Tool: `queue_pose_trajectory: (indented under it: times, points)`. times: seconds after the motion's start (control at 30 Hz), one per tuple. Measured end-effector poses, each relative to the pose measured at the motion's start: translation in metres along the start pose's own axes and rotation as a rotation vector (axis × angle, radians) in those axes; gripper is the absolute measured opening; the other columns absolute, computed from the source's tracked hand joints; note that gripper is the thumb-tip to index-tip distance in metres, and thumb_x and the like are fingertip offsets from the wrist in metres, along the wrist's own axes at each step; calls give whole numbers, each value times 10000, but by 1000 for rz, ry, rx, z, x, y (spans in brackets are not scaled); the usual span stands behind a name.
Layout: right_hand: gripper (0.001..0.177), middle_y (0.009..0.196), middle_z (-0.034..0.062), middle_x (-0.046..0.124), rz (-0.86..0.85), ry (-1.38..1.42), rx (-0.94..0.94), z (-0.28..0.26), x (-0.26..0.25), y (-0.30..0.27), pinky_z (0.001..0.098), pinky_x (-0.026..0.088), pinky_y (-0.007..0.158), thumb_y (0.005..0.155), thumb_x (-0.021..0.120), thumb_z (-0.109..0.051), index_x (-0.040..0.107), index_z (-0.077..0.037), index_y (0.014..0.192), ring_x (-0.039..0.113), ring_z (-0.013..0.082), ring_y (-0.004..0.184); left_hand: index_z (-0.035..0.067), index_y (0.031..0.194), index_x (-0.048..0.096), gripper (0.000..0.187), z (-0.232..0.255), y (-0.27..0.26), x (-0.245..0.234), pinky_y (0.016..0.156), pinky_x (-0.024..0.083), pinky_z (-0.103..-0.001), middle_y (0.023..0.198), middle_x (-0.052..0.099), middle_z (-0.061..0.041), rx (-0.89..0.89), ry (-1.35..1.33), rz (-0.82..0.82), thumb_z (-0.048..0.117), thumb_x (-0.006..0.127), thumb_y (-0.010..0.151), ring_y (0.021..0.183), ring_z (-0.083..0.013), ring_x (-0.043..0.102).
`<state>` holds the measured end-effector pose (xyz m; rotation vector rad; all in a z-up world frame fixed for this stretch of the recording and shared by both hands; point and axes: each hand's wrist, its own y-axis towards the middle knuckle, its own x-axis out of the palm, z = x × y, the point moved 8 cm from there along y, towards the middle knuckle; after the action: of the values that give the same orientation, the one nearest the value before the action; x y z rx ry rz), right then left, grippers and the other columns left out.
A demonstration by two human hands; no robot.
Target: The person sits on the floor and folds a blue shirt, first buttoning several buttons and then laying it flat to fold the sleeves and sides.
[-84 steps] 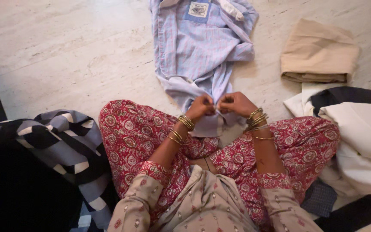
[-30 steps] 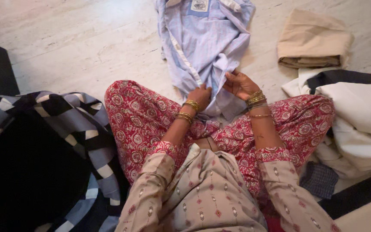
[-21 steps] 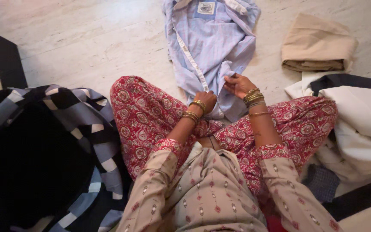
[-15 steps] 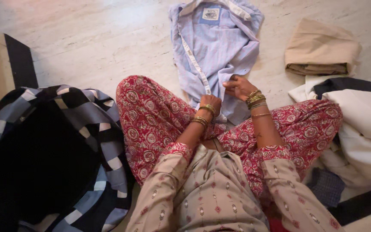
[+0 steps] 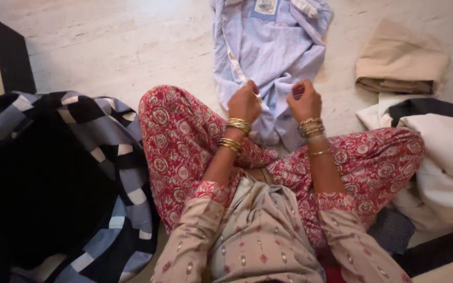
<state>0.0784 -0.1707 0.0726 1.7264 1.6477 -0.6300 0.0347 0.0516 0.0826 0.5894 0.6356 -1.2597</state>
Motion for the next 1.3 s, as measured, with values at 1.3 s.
queue_pose_trajectory:
  times: [1.3]
  points:
    - [286,1034,42,712,-221,779,120,-7,60,24,243,610,854,918,754,25,539,-38,1096,720,105,963,0,815,509,171,-17,51,32,629,588,-333,730,703,-120,86,-669,88,-130,619,833,729,-212,762]
